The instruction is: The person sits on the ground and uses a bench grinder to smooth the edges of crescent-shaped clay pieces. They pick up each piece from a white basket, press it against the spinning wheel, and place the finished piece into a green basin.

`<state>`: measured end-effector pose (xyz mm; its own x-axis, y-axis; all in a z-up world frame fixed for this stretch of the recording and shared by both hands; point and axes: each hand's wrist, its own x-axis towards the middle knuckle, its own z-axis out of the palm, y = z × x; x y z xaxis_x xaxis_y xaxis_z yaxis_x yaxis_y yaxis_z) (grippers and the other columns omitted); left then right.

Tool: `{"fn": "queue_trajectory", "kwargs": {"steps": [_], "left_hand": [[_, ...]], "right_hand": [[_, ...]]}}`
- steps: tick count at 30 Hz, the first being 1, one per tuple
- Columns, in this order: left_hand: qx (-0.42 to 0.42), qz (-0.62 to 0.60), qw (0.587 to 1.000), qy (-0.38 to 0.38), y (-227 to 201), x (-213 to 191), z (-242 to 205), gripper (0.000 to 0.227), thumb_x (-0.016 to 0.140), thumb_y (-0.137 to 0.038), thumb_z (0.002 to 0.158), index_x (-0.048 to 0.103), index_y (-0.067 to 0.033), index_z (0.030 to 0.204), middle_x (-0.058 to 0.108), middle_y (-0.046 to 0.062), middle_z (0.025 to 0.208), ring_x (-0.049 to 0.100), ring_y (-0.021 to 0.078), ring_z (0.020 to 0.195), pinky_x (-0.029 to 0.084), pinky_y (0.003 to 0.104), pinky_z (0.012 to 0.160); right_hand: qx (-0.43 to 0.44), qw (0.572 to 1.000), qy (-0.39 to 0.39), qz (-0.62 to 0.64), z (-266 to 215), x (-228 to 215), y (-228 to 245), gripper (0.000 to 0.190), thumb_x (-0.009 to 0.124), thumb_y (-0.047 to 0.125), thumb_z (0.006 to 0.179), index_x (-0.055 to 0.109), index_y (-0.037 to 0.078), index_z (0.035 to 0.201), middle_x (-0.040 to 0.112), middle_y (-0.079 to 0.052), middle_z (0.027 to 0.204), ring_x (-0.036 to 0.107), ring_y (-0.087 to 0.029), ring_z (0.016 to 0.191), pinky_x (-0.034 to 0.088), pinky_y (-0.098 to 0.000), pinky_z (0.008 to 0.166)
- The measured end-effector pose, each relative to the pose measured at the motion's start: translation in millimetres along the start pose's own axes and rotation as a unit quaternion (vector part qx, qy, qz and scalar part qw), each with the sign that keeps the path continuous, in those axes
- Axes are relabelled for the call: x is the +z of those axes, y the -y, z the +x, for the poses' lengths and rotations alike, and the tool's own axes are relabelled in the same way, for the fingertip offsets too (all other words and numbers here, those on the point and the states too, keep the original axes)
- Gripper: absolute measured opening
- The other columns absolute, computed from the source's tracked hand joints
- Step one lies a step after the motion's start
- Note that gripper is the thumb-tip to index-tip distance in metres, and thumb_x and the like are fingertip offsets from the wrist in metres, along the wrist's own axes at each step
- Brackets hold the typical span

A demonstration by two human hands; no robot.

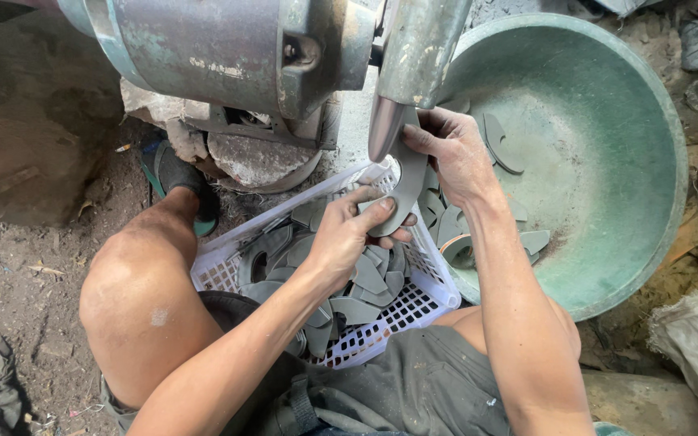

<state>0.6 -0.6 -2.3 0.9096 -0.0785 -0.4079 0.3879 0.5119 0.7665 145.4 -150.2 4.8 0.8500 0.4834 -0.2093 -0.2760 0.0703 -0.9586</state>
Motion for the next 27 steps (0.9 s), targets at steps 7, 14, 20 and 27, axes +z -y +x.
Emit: {"fn": "queue_trajectory", "kwargs": {"steps": [7, 14, 20, 27], "left_hand": [[-0.01, 0.002, 1.0, 0.013, 12, 1, -21, 0.034, 0.061, -0.023, 0.099, 0.065, 0.0065, 0.115, 0.077, 0.014, 0.099, 0.075, 0.0163, 0.081, 0.056, 0.026, 0.067], [0.088, 0.347, 0.932, -0.053, 17, 20, -39, 0.032, 0.059, -0.02, 0.097, 0.067, 0.0028, 0.118, 0.075, 0.016, 0.077, 0.075, 0.0212, 0.07, 0.057, 0.036, 0.066], [0.052, 0.333, 0.941, -0.036, 25, 22, -28, 0.035, 0.061, -0.019, 0.097, 0.067, 0.0027, 0.123, 0.075, 0.017, 0.081, 0.072, 0.0205, 0.071, 0.056, 0.035, 0.069], [-0.02, 0.05, 0.996, 0.073, 52, 47, 21, 0.036, 0.062, -0.012, 0.096, 0.059, 0.0084, 0.127, 0.072, 0.013, 0.101, 0.071, 0.018, 0.086, 0.059, 0.03, 0.075]], "right_hand": [[0.009, 0.999, 0.022, -0.042, -22, 1, -4, 0.025, 0.073, 0.005, 0.092, 0.071, -0.006, 0.115, 0.074, -0.008, 0.101, 0.067, -0.011, 0.089, 0.053, -0.0269, 0.084], [0.077, 0.995, 0.004, -0.058, -50, -11, 7, 0.024, 0.064, 0.016, 0.1, 0.072, -0.002, 0.114, 0.07, -0.002, 0.094, 0.06, -0.01, 0.08, 0.049, -0.0276, 0.073], [0.053, 0.996, 0.013, -0.067, -52, -17, 8, 0.02, 0.064, 0.016, 0.101, 0.071, 0.0, 0.112, 0.068, 0.001, 0.093, 0.057, -0.008, 0.082, 0.047, -0.0264, 0.074], [0.055, 0.996, 0.054, -0.055, -26, -13, 12, 0.021, 0.066, 0.014, 0.101, 0.072, -0.002, 0.113, 0.071, 0.001, 0.097, 0.06, -0.007, 0.086, 0.049, -0.0241, 0.078]]}}
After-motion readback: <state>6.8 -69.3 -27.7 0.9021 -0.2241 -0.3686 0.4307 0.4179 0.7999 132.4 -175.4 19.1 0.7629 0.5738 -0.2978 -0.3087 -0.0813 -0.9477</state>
